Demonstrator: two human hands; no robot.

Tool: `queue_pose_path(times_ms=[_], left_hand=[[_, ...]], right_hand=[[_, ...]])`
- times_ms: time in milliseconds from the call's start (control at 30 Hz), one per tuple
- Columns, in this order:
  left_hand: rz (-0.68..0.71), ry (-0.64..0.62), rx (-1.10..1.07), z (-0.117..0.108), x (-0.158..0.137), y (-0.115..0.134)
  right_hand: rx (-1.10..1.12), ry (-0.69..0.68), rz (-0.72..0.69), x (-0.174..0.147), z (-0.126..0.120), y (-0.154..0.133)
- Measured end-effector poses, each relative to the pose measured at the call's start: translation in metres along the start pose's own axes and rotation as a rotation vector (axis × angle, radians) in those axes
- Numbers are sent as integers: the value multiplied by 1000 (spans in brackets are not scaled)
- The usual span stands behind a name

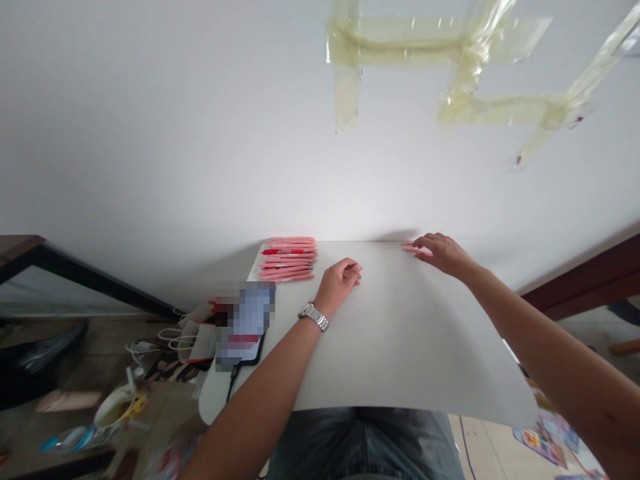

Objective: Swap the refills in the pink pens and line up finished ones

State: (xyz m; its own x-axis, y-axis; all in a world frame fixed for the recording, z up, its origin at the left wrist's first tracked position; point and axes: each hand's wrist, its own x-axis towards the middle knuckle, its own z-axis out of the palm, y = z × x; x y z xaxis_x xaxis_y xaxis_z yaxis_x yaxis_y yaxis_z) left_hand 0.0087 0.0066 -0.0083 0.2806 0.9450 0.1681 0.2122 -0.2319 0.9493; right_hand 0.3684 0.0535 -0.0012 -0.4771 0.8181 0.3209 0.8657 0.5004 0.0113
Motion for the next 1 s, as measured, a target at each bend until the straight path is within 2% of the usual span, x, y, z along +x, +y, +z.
queue_pose_path(times_ms=[200,433,700,1000], left_hand=[[9,-3,-9,0,1,-1],[-7,-7,-24,1,1,-2],[-2,-9,-17,0,0,-1],[14,-12,-4,0,1,-4]], right_hand=[[26,-22,52,-4,-3,8],[-14,-106,19,-6,-4,5],[-148,-41,41,1,-5,1],[-143,-40,52,-1,-6,-3]])
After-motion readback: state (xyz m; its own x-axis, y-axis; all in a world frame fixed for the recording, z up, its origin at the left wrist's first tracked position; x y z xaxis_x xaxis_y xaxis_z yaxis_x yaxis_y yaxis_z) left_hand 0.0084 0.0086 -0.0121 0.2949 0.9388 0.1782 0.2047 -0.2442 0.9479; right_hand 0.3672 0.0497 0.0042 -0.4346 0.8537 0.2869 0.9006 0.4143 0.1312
